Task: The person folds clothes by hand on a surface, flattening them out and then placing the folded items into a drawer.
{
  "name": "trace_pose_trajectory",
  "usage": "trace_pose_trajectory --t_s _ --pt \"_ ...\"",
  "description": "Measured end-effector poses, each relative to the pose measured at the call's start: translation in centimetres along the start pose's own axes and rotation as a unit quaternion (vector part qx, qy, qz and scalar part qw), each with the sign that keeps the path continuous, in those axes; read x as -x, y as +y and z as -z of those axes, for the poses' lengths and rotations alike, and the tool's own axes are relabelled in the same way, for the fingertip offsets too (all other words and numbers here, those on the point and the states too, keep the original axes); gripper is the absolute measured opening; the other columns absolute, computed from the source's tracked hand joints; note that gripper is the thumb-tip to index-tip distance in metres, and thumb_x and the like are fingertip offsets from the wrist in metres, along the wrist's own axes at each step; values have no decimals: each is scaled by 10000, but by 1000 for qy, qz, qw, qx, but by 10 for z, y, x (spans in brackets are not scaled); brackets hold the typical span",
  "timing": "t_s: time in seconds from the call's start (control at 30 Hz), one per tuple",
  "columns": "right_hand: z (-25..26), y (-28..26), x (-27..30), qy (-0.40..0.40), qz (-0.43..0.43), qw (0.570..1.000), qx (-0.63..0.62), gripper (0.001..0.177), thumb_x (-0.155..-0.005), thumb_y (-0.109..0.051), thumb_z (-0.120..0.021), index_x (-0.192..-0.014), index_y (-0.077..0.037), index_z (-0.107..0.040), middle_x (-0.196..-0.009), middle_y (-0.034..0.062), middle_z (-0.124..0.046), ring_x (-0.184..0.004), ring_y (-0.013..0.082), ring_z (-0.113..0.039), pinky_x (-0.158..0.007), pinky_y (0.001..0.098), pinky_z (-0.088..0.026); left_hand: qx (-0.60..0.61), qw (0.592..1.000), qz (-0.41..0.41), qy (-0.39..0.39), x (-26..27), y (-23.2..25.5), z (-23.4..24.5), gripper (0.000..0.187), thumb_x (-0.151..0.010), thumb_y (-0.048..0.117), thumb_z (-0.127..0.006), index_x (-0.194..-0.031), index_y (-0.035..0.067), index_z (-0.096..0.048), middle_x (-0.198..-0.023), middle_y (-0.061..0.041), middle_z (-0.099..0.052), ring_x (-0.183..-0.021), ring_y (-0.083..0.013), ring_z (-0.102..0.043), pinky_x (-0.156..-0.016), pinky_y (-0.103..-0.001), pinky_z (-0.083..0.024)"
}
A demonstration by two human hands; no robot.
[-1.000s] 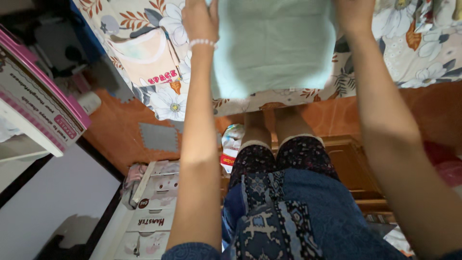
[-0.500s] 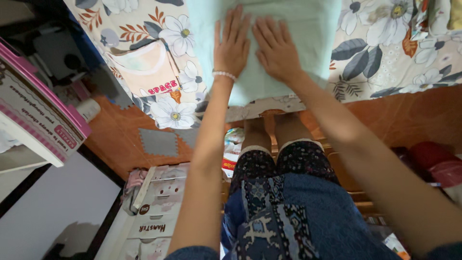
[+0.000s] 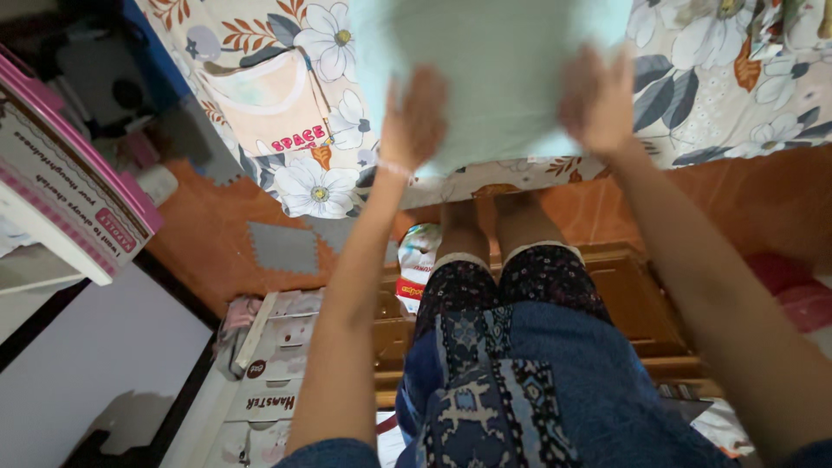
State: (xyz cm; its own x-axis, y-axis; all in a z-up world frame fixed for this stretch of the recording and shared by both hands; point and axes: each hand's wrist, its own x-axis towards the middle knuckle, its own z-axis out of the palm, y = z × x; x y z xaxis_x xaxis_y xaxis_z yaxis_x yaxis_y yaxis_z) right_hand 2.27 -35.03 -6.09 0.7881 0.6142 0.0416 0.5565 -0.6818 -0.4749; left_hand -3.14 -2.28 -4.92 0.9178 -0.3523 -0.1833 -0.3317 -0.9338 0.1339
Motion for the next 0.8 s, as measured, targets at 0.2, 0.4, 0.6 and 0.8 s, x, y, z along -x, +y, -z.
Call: trace_pose_trajectory --t_s 0.2,0.4,0.6,0.8 --pt "26 -26 50 -81 97 992 12 296 -792 -229 -704 -1023 -64 -624 -1092 99 -615 -1079 247 -575 -1004 440 -411 157 979 -120 -43 94 -11 25 530 -820 304 -600 -1290 64 -551 -1408 -146 -438 -1294 -285 -400 -1058 -488 -269" --pt "32 -10 51 -64 160 985 20 264 -770 -71 -710 -1020 -36 -636 -1117 93 -628 -1105 235 -593 -1027 377 -446 43 988 -145 37 100 -21 33 237 -888 137 -607 -1110 55 -597 -1327 -91 -567 -1270 -216 -504 -1094 -402 -350" --pt "14 2 54 21 -85 964 -250 164 -815 35 -593 -970 -21 -597 -948 131 -619 -887 271 -625 -770 374 -525 313 945 95 28 57 -28 53 228 -822 76 -598 -1032 -10 -620 -942 -165 -640 -877 -319 -590 -819 -415 -457" --pt "9 9 28 77 -370 746 -549 141 -954 -5 -587 -1062 -53 -509 -880 4 -645 -733 56 -622 -603 226 -543 437 848 302 -8 8 -38 60 206 -835 167 -687 -981 29 -641 -664 -185 -578 -585 -310 -464 -542 -389 -362"
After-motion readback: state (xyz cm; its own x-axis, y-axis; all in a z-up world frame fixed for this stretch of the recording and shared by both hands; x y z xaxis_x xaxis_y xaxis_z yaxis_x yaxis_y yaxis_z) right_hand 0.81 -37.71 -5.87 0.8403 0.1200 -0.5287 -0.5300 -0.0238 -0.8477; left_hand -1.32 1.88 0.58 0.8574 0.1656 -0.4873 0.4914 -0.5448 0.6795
